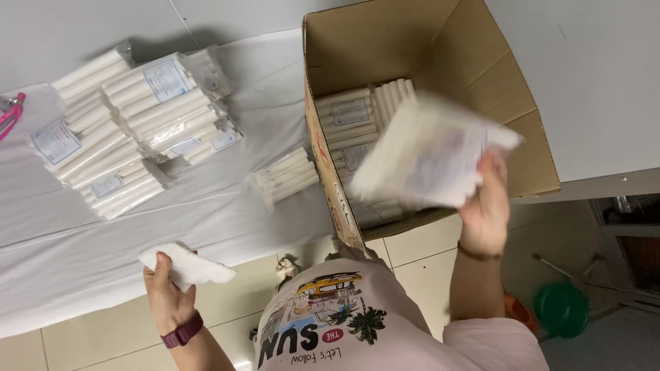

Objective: The person stands at a table and repeatedly picks up stacks of white cylindrical items wrapped in plastic. They transfer these stacks from the table into a large cardboard box, arranging them neatly inside. The person uses both hands to handle the items and occasionally adjusts the stacks within the box.

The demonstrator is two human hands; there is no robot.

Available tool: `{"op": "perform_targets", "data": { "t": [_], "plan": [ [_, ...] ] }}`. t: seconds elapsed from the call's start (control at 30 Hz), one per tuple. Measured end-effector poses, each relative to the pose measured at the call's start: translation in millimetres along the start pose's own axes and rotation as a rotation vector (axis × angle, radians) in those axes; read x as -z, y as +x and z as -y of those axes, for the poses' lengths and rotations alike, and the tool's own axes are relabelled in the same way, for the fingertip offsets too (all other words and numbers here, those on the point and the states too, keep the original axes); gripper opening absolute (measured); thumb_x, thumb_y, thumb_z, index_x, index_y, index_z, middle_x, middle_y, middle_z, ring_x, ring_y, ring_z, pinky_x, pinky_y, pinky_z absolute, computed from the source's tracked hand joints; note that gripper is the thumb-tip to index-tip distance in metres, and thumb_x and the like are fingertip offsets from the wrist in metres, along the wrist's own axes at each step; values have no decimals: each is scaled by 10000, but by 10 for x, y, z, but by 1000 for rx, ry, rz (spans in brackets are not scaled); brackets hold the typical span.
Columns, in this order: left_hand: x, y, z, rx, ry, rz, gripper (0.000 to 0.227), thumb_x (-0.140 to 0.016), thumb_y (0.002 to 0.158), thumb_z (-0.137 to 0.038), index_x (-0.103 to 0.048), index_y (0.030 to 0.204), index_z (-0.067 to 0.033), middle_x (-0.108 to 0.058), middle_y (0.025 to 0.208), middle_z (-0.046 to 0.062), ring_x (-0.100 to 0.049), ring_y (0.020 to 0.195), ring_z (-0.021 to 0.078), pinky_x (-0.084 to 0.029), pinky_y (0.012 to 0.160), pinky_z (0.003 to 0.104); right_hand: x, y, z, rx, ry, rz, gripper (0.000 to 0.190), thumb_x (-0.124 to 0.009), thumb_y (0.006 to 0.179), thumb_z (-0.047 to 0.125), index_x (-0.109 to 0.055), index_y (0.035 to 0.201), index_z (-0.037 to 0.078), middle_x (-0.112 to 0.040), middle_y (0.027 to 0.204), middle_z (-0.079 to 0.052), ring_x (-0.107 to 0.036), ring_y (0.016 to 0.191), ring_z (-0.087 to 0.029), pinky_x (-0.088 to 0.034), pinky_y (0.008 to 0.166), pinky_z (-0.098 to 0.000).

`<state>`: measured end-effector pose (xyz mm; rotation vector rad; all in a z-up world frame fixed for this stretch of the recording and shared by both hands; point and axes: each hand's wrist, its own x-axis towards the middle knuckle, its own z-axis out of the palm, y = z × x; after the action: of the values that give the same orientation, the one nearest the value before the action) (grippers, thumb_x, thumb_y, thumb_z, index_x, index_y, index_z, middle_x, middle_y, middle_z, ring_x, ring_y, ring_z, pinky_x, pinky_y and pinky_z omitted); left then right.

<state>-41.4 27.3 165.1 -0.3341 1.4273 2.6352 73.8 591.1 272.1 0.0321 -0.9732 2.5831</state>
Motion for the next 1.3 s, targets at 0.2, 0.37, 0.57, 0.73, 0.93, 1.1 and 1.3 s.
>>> {"op": "perform_targets", "data": {
  "t": [0.2, 0.37, 0.57, 0.73, 0.93, 1.1, 1.3],
  "plan": [
    [-147, 64, 104, 68, -7, -78, 222, -729, 1008, -279, -678, 1136, -104, -735, 1073, 60, -719, 955, 220, -601, 833, 393, 1958, 979, -763, -188, 151, -619, 397, -568, 1021, 355, -635, 1318, 99, -707, 1301, -108, -681, 1182, -292, -558, 1045, -520],
    [-14, 84, 128, 53, -20, -110, 236, -734, 1033, -280, -665, 1156, -90, -730, 1105, 36, -714, 988, 193, -595, 881, 382, 3046, 1533, -1367, -308, 170, -895, 591, -540, 1000, 489, -562, 1412, 67, -600, 1434, -164, -585, 1273, -380, -436, 1109, -575],
    [250, -92, 80, 60, -62, -287, 218, -702, 990, -256, -683, 1145, -104, -737, 1128, 26, -699, 1066, 196, -583, 954, 385, 2441, 1330, -1207, -56, -147, -706, 483, -594, 1044, 408, -543, 1374, 59, -564, 1451, -156, -507, 1354, -320, -344, 1219, -522],
    [637, -221, 141, -14, -125, -356, 365, -769, 902, -206, -639, 1231, -116, -706, 1174, 37, -698, 1089, 213, -572, 959, 444, 1638, 1554, -544, 224, -400, -459, 389, -646, 1088, 326, -524, 1335, 51, -530, 1468, -147, -430, 1435, -259, -254, 1330, -467],
    [600, -298, 48, -17, -194, -354, 608, -805, 793, -127, -582, 1358, -118, -685, 1237, 54, -664, 1140, 241, -574, 963, 468, -1434, 2438, -877, 207, -771, 274, 246, -642, 1141, 206, -561, 1346, 96, -632, 1284, -51, -626, 1221, -174, -516, 1019, -352],
    [697, -418, 30, -11, -204, -442, 581, -786, 827, -109, -563, 1363, -78, -686, 1243, 68, -649, 1159, 267, -565, 969, 461, -2001, 3449, -2685, -287, -1345, 734, 390, -688, 990, 368, -668, 1210, 48, -667, 1085, -54, -639, 886, -144, -560, 679, -295],
    [1003, -789, 25, 50, -136, -760, 669, -758, 795, -214, -519, 1408, -95, -605, 1319, 87, -585, 1177, 279, -523, 909, 523, -1275, 3910, -4555, -280, -1764, 519, 635, -757, 836, 580, -763, 1013, -30, -753, 968, -196, -736, 919, -326, -583, 819, -422]
  ]
}}
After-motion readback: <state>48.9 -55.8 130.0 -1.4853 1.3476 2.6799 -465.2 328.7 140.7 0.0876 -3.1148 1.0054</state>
